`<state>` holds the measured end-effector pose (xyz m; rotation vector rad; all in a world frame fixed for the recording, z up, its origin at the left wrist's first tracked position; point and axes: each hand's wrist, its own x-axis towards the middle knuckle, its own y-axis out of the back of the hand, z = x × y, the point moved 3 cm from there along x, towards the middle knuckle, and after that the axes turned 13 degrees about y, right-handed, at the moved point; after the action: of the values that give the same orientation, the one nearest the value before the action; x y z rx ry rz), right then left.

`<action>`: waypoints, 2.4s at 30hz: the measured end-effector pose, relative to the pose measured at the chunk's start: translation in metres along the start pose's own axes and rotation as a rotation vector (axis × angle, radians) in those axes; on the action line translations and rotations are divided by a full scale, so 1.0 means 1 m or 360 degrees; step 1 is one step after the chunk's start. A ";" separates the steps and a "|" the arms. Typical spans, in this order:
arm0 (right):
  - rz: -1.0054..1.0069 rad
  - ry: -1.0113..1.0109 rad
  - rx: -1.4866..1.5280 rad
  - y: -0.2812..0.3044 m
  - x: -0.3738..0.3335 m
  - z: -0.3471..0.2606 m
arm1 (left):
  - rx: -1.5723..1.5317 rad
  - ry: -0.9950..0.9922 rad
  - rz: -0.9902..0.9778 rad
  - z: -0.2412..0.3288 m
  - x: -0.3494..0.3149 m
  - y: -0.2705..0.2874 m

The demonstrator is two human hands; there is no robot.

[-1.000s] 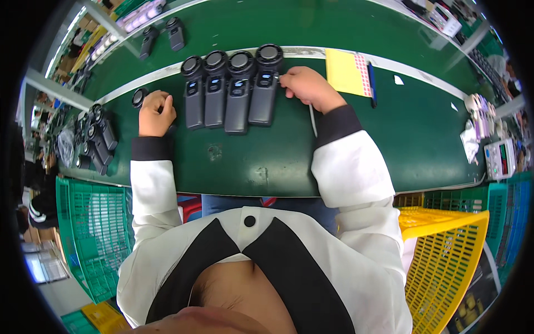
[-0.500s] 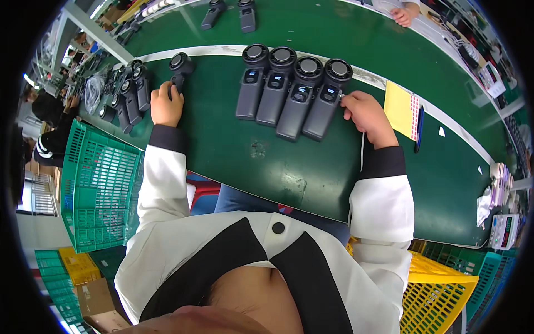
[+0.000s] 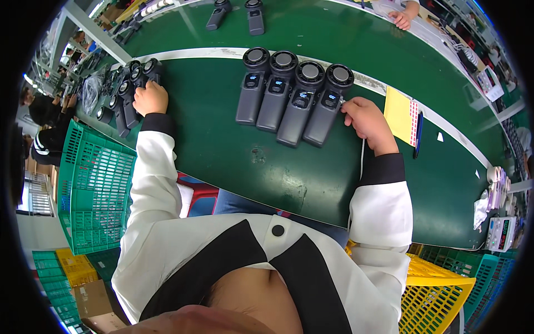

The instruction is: The person tests handheld mini fans by plugging a USB cable into each fan to check charging, pressing the power buttons to operate the fan and digital display, and lining them up on the workbench.

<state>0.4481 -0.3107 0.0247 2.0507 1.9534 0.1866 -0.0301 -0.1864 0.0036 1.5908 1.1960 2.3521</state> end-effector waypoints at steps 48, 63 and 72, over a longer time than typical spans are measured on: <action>0.0076 0.0824 0.0846 -0.034 -0.040 -0.047 | -0.2118 -0.0558 -0.2356 0.168 -0.173 0.245; 0.0492 0.1248 0.0663 0.017 -0.062 -0.068 | -0.2512 -0.0545 -0.2989 0.139 -0.171 0.253; 0.0370 0.0689 0.0287 0.020 -0.060 -0.065 | -0.2069 -0.0410 -0.2497 0.133 -0.167 0.243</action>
<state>0.4441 -0.3628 0.0989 2.5268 2.0181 0.5670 0.2417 -0.3554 0.0491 0.1673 0.2577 1.1217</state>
